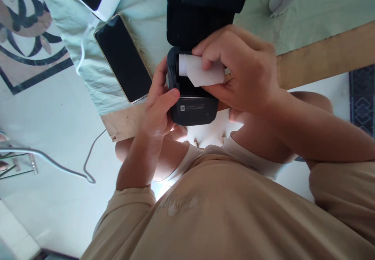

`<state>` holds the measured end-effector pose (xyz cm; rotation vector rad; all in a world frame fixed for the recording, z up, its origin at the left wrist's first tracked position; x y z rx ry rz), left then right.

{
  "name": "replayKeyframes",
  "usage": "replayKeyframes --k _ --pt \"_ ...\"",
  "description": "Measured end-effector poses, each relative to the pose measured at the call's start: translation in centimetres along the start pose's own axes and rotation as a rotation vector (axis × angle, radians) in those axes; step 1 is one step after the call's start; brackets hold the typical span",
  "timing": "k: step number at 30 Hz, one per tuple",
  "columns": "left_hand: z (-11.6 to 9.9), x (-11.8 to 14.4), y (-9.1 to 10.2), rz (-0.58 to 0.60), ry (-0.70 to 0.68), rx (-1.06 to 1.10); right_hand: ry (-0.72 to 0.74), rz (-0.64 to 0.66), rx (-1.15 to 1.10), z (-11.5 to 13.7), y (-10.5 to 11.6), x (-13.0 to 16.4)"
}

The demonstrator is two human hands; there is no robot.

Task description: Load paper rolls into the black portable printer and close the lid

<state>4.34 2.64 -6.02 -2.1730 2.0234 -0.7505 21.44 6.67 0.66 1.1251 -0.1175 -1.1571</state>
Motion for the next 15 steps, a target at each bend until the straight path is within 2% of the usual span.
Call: replayKeyframes --k 3,6,9,15 --pt "-0.02 -0.01 -0.25 0.014 -0.016 0.017 0.043 -0.031 -0.059 0.13 0.06 0.16" --pt "-0.01 -0.03 -0.25 -0.005 -0.016 -0.007 0.06 -0.002 -0.053 0.02 -0.36 0.07" --pt "0.03 -0.05 -0.3 0.003 0.003 -0.019 0.1 -0.055 -0.013 0.02 -0.33 -0.18" --pt "-0.03 0.01 -0.29 -0.007 0.012 -0.009 0.087 -0.051 0.021 -0.55 -0.76 -0.11"
Point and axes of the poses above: each hand's wrist, its own x-axis away from the middle knuckle, its own y-axis out of the back of the hand, z = x × y, the point moved 6 cm from there along -x, towards the middle knuckle, and after that the axes turned 1 degree about z, right-handed, at the moved point
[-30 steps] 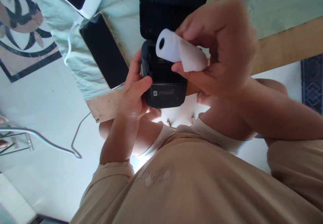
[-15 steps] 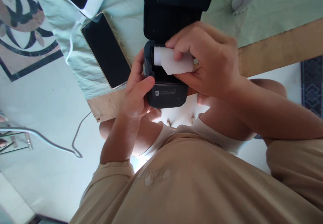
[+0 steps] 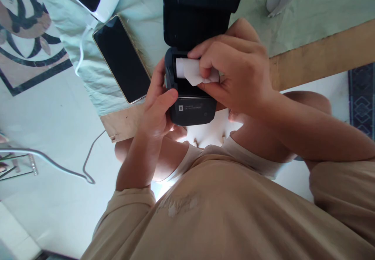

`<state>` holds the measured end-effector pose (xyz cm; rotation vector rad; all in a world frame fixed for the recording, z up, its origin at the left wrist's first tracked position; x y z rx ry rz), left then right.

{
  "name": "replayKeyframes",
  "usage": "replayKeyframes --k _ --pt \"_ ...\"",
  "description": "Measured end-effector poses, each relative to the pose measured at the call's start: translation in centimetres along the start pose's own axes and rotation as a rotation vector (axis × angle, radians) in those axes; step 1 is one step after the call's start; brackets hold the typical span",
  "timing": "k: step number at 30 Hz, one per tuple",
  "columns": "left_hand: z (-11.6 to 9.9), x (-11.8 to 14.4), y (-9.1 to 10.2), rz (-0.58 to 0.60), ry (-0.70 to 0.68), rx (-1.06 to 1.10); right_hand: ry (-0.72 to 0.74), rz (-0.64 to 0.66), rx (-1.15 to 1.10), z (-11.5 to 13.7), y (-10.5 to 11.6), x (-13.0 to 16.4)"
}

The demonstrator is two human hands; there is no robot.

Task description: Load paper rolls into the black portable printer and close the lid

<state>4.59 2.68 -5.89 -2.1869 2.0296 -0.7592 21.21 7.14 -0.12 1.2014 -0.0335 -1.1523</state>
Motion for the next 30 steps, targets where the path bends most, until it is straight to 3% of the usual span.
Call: replayKeyframes --k 8,12,21,25,30 --pt "0.0 -0.3 0.1 0.029 -0.01 0.059 -0.085 0.016 -0.194 0.3 1.1 -0.3" --pt "0.0 -0.5 0.1 0.039 -0.013 0.055 0.019 0.006 -0.243 1.4 1.6 -0.2" --pt "0.0 -0.5 0.4 0.07 -0.074 0.018 0.148 0.058 -0.164 1.8 0.2 0.8" --pt "0.3 -0.1 0.5 0.071 -0.012 -0.05 0.189 0.127 -0.199 1.3 0.2 0.9" --pt "0.3 -0.3 0.5 0.099 -0.04 -0.056 0.093 0.241 -0.19 1.1 -0.1 0.6"
Point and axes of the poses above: each hand's wrist, its own x-axis away from the middle knuckle, its own y-axis out of the back of the hand, z = x × y, the point moved 6 cm from there along -x, towards the middle knuckle, and after that the axes turned 1 degree about z, right-handed, at the moved point
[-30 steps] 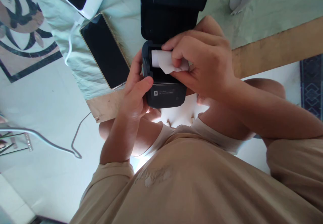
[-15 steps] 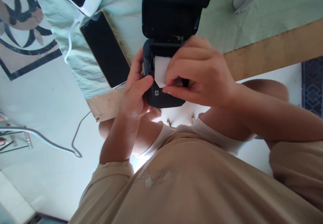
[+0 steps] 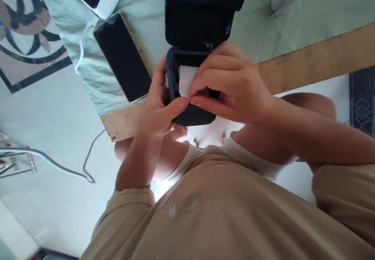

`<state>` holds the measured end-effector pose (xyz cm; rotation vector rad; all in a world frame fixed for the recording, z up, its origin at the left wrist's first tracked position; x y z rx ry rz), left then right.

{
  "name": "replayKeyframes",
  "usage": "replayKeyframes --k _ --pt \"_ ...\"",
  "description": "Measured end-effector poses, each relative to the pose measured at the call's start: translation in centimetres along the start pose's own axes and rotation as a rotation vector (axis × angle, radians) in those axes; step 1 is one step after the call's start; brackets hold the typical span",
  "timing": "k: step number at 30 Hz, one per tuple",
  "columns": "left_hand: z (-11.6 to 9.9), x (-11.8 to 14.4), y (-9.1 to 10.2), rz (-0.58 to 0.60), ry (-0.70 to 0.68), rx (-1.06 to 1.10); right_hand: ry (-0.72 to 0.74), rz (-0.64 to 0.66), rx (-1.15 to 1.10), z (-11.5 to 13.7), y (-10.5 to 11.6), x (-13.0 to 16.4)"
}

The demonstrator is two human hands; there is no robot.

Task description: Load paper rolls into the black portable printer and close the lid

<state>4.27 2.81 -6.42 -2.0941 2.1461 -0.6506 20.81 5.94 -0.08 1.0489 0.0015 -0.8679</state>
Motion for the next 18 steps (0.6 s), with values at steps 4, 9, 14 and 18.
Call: replayKeyframes --k 4,9,14,18 --pt "0.1 -0.3 0.1 0.03 -0.052 -0.016 -0.157 0.114 -0.032 0.1 -0.4 0.0" --pt "0.0 -0.3 0.0 0.052 -0.07 -0.04 -0.139 0.022 -0.033 0.6 0.0 0.2" --pt "-0.2 -0.2 0.2 0.047 -0.072 -0.117 -0.035 -0.133 -0.03 0.6 0.7 0.3" --pt "-0.4 -0.1 0.1 0.054 -0.058 -0.122 -0.094 -0.135 0.035 0.3 0.7 0.4"
Point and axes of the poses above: each hand's wrist, its own x-axis away from the middle knuckle, its own y-axis out of the back of the hand, z = x × y, the point moved 6 cm from there along -x, towards the middle knuckle, and after that the axes turned 1 degree about z, right-handed, at the moved point
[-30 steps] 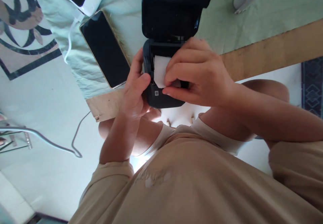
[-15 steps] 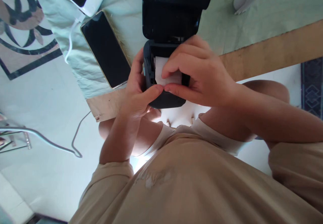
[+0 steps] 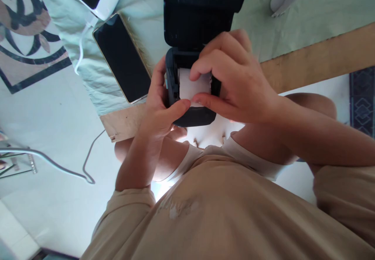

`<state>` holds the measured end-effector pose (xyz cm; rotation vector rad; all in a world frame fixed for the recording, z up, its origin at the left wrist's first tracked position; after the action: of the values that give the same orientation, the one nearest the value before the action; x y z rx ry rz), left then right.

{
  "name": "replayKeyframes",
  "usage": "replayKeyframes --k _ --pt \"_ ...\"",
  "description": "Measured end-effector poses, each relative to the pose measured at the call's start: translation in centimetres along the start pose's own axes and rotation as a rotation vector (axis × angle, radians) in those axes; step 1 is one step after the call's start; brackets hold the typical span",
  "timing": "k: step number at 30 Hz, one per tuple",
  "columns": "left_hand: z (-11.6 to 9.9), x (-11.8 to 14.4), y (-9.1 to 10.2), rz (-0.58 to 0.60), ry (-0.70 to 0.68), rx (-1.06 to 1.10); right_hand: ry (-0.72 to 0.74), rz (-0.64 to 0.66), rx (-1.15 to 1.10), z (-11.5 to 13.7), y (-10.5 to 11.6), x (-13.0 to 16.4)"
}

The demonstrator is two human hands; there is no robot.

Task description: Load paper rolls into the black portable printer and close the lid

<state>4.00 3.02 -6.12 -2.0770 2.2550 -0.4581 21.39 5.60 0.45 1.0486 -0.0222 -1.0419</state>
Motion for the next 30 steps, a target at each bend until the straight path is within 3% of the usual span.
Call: replayKeyframes --k 7,13,18,25,30 --pt "-0.13 0.27 -0.12 -0.051 -0.005 0.071 -0.036 0.158 0.04 0.2 -0.55 0.13" --pt "-0.3 0.08 -0.16 -0.043 0.013 0.036 0.02 -0.057 0.008 0.23 0.44 0.11" --pt "-0.36 0.09 -0.26 -0.001 -0.013 0.078 0.038 -0.019 0.035 0.02 0.26 0.26" --pt "-0.32 0.22 -0.21 -0.091 0.029 0.074 0.059 -0.004 0.008 0.11 0.28 0.38" --pt "-0.5 0.15 -0.26 -0.029 0.004 0.066 0.068 0.008 0.044 0.12 0.07 0.36"
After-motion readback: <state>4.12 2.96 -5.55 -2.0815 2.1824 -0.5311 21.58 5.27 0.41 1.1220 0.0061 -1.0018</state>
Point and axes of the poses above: each hand's wrist, its own x-axis away from the middle knuckle, its own y-axis out of the back of the hand, z = x × y, the point moved 6 cm from there along -x, towards the middle knuckle, and after that the axes turned 1 degree about z, right-handed, at the moved point
